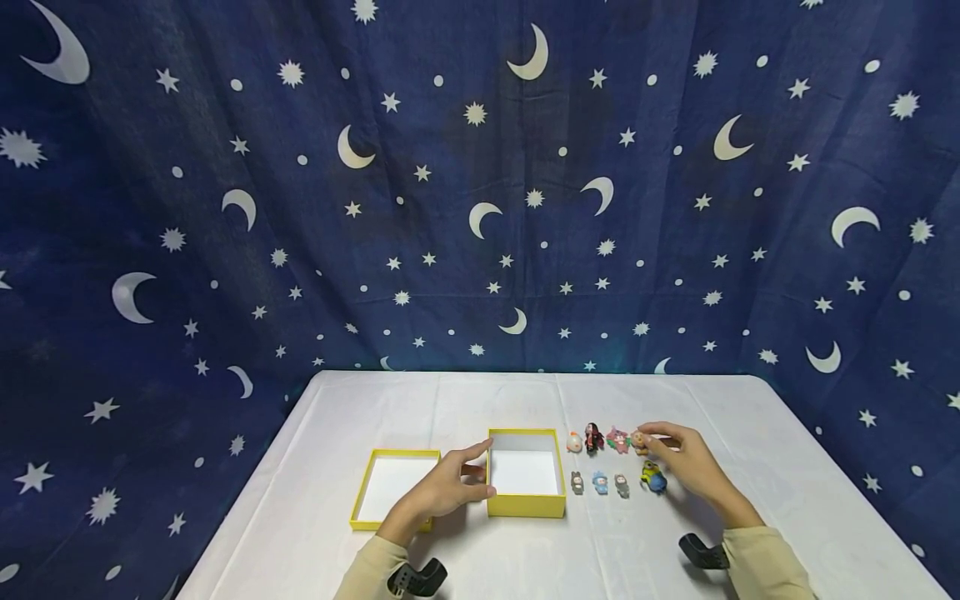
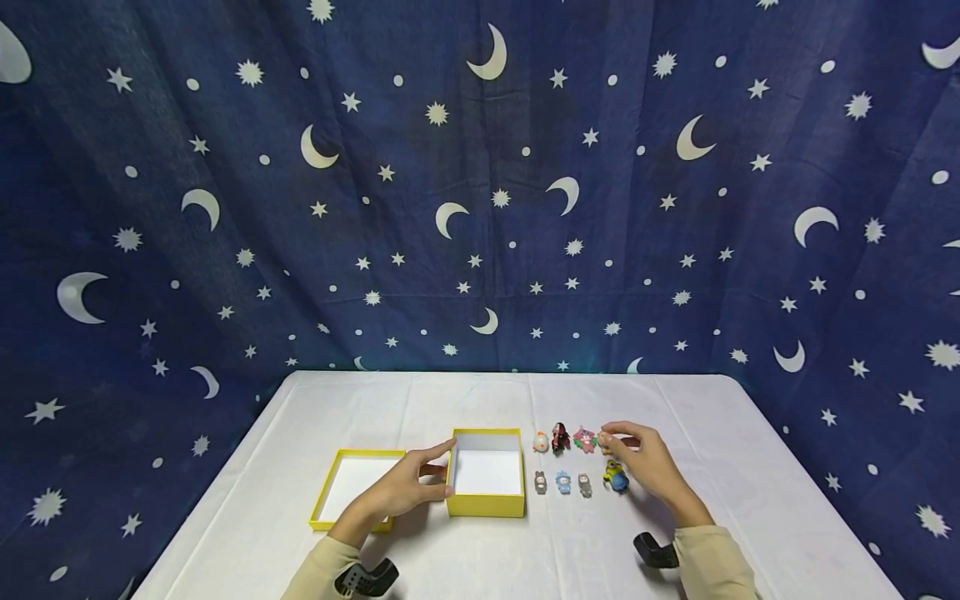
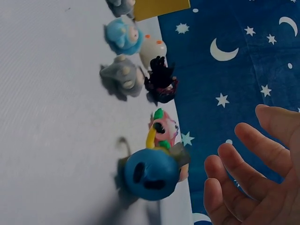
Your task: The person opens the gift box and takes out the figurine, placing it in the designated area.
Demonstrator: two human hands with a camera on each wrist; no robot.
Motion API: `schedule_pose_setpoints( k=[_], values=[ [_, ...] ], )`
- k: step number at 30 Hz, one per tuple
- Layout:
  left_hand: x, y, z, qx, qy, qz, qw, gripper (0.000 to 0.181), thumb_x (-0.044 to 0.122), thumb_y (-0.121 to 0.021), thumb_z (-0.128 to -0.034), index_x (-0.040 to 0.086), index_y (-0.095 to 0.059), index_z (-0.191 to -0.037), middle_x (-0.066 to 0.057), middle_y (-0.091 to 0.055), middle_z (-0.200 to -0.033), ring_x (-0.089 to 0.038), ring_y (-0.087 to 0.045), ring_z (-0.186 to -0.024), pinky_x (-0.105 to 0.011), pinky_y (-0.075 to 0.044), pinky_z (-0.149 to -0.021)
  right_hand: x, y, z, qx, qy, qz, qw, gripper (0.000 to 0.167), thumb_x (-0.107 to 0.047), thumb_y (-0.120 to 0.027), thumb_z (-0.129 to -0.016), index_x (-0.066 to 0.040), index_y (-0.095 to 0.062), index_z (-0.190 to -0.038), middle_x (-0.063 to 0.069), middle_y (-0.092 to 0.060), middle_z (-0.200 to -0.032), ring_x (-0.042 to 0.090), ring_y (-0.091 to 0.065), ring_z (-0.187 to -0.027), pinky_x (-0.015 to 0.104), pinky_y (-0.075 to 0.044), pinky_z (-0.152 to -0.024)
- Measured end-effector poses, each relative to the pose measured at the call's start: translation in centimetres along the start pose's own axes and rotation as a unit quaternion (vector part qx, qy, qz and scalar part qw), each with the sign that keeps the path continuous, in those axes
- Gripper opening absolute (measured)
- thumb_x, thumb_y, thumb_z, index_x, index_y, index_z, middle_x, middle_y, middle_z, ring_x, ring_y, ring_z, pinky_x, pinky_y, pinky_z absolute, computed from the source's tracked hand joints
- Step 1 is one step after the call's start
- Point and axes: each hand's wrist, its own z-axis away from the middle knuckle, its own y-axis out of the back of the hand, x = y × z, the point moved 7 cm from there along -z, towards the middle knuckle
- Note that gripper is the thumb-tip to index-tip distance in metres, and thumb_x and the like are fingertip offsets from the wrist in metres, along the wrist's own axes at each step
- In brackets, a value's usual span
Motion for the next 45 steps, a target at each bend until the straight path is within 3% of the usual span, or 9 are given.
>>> schedule_pose_setpoints(
  k=[2, 8, 17, 23, 27, 32, 38, 45],
  values=[
    [0.0, 0.0, 0.0, 0.000, 0.002, 0.000, 1.0000, 0.076, 0.014, -0.075, -0.0908, 0.008, -0.038, -0.157, -0.013, -0.040, -0.161, -0.031, -0.057, -0.129, -0.056, -0.040, -0.113, -0.1, -0.1, -0.1, -0.001, -0.004, -0.008, 1.0000, 0.029, -0.014, -0.062, -0.100, 0.005, -0.068, -0.122, 0.025, -0.071, -0.119, -0.002, -0.064, -0.091, 0.022, -0.052, -0.079],
    [-0.1, 0.0, -0.1, -0.002, 0.000, 0.000, 1.0000, 0.076, 0.015, -0.075, -0.0911, 0.008, -0.037, -0.157, -0.012, -0.039, -0.162, -0.031, -0.057, -0.130, -0.054, -0.043, -0.110, -0.5, -0.3, -0.5, -0.009, -0.015, -0.027, 0.9995, 0.031, -0.012, -0.062, -0.100, 0.006, -0.066, -0.125, 0.027, -0.069, -0.122, 0.018, -0.072, -0.092, 0.021, -0.051, -0.080],
    [0.0, 0.1, -0.2, -0.003, -0.003, 0.001, 1.0000, 0.076, 0.014, -0.075, -0.0913, 0.007, -0.036, -0.157, -0.013, -0.040, -0.161, -0.032, -0.057, -0.129, -0.055, -0.043, -0.110, -1.1, -0.7, -1.2, -0.012, -0.016, -0.030, 0.9993, 0.033, -0.018, -0.059, -0.103, 0.004, -0.066, -0.127, 0.028, -0.066, -0.127, 0.009, -0.069, -0.094, 0.022, -0.056, -0.077],
    [-0.1, 0.1, -0.2, -0.001, -0.004, 0.001, 1.0000, 0.076, 0.015, -0.075, -0.0911, 0.007, -0.037, -0.157, -0.013, -0.040, -0.161, -0.031, -0.057, -0.129, -0.055, -0.043, -0.111, -2.0, -1.0, -1.6, -0.018, -0.006, -0.069, 0.9975, 0.034, -0.016, -0.059, -0.103, 0.007, -0.064, -0.128, 0.032, -0.064, -0.129, 0.014, -0.072, -0.091, 0.034, -0.061, -0.076],
    [-0.1, 0.1, -0.2, -0.002, -0.006, 0.001, 1.0000, 0.076, 0.015, -0.075, -0.0912, 0.007, -0.037, -0.157, -0.013, -0.040, -0.161, -0.032, -0.057, -0.129, -0.055, -0.043, -0.111, -2.9, -1.2, -1.9, -0.020, 0.002, -0.085, 0.9962, 0.036, -0.018, -0.059, -0.103, 0.007, -0.063, -0.128, 0.034, -0.062, -0.130, 0.006, -0.069, -0.088, 0.033, -0.061, -0.072],
    [-0.1, 0.1, -0.2, -0.001, -0.007, -0.003, 1.0000, 0.076, 0.015, -0.074, -0.0915, 0.007, -0.037, -0.157, -0.012, -0.040, -0.161, -0.031, -0.058, -0.129, -0.055, -0.043, -0.110, -3.4, -1.5, -2.1, -0.021, -0.007, -0.099, 0.9948, 0.036, -0.020, -0.059, -0.103, 0.005, -0.064, -0.128, 0.033, -0.061, -0.129, 0.000, -0.061, -0.075, 0.031, -0.057, -0.062],
    [0.0, 0.0, -0.1, -0.004, -0.010, -0.002, 0.9999, 0.076, 0.015, -0.074, -0.0918, 0.006, -0.036, -0.157, -0.012, -0.040, -0.162, -0.031, -0.058, -0.129, -0.054, -0.044, -0.109, -3.7, -1.9, -2.4, -0.021, -0.004, -0.109, 0.9938, 0.034, -0.019, -0.060, -0.102, 0.004, -0.065, -0.127, 0.032, -0.062, -0.120, 0.009, -0.049, -0.057, 0.031, -0.048, -0.049],
    [0.0, 0.0, -0.1, -0.005, -0.009, 0.000, 0.9999, 0.076, 0.015, -0.074, -0.0915, 0.006, -0.036, -0.157, -0.012, -0.039, -0.162, -0.031, -0.058, -0.129, -0.054, -0.043, -0.110, -4.0, -2.1, -2.6, -0.014, 0.001, -0.107, 0.9942, 0.035, -0.021, -0.061, -0.102, 0.003, -0.065, -0.127, 0.033, -0.061, -0.129, 0.007, -0.058, -0.070, 0.033, -0.052, -0.050]
  ],
)
